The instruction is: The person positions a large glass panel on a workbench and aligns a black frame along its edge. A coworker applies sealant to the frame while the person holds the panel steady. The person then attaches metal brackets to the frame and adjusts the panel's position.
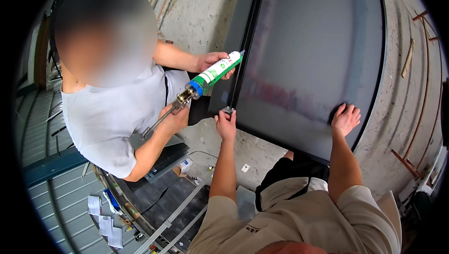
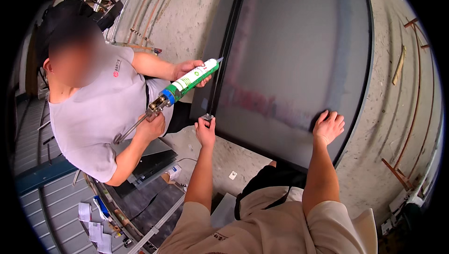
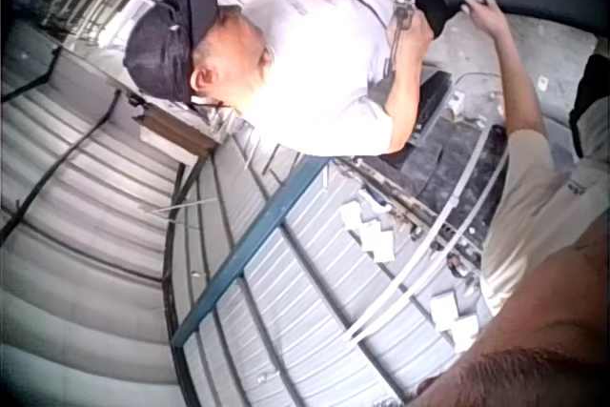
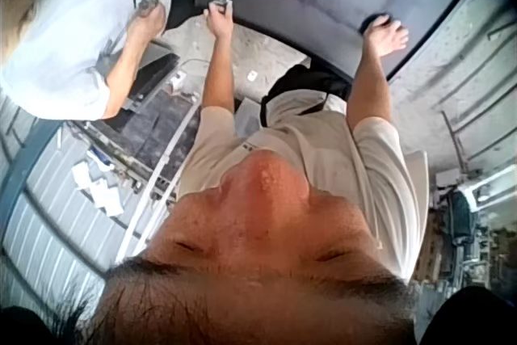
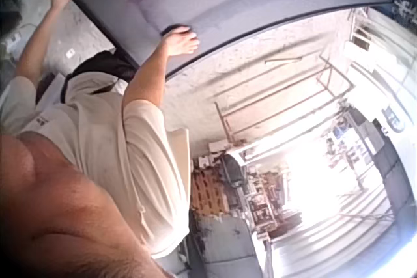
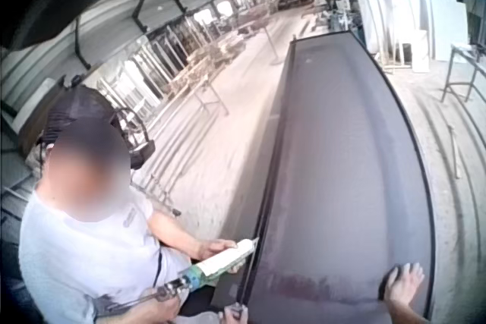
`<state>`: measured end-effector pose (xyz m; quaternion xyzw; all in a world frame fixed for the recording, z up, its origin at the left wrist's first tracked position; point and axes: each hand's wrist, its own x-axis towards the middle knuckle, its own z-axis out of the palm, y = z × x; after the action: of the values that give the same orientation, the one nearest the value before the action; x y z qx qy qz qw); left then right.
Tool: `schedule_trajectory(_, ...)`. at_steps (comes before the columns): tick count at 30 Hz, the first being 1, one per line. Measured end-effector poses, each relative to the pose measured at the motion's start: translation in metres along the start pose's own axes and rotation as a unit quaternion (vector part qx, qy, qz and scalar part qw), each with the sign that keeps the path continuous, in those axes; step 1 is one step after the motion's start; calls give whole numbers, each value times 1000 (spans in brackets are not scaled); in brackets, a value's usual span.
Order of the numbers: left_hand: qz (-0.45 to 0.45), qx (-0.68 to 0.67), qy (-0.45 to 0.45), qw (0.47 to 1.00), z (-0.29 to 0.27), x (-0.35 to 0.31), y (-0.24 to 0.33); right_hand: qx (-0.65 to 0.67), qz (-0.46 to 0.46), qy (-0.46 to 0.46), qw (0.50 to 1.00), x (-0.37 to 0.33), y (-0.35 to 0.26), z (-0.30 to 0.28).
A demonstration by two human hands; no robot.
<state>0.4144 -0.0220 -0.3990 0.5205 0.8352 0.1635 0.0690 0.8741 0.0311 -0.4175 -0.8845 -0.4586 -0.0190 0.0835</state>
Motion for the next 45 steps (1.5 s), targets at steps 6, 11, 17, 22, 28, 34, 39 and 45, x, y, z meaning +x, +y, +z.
schedule_trajectory(6, -9, 5, -11, 1000, -1, -2, -7, -13, -6, 5, 1000, -7, -1, 4)
schedule_trajectory(11, -6, 12, -20, 1000, 3, 11, -9, -38, -8, 5, 999, -2, -12, 12)
schedule_trajectory(17, -2, -7, -11, 1000, 8, 23, -6, -48, -6, -6, 999, 3, -16, 26)
schedule_trajectory(22, -10, 33, -41, 999, 20, 29, -17, -64, -1, -18, 998, 10, -21, 36)
schedule_trajectory(28, -11, 42, -27, 999, 28, 36, -18, -73, -1, -19, 997, 14, -24, 42)
schedule_trajectory(34, -16, 37, -23, 999, 30, 37, -15, -71, -4, -11, 997, 15, -24, 50)
schedule_trajectory(39, -29, 25, -21, 999, 34, 38, -17, -74, 0, -16, 997, 17, -24, 54)
schedule_trajectory(45, -40, -4, -23, 999, 40, 37, -21, -68, -3, -14, 998, 18, -25, 56)
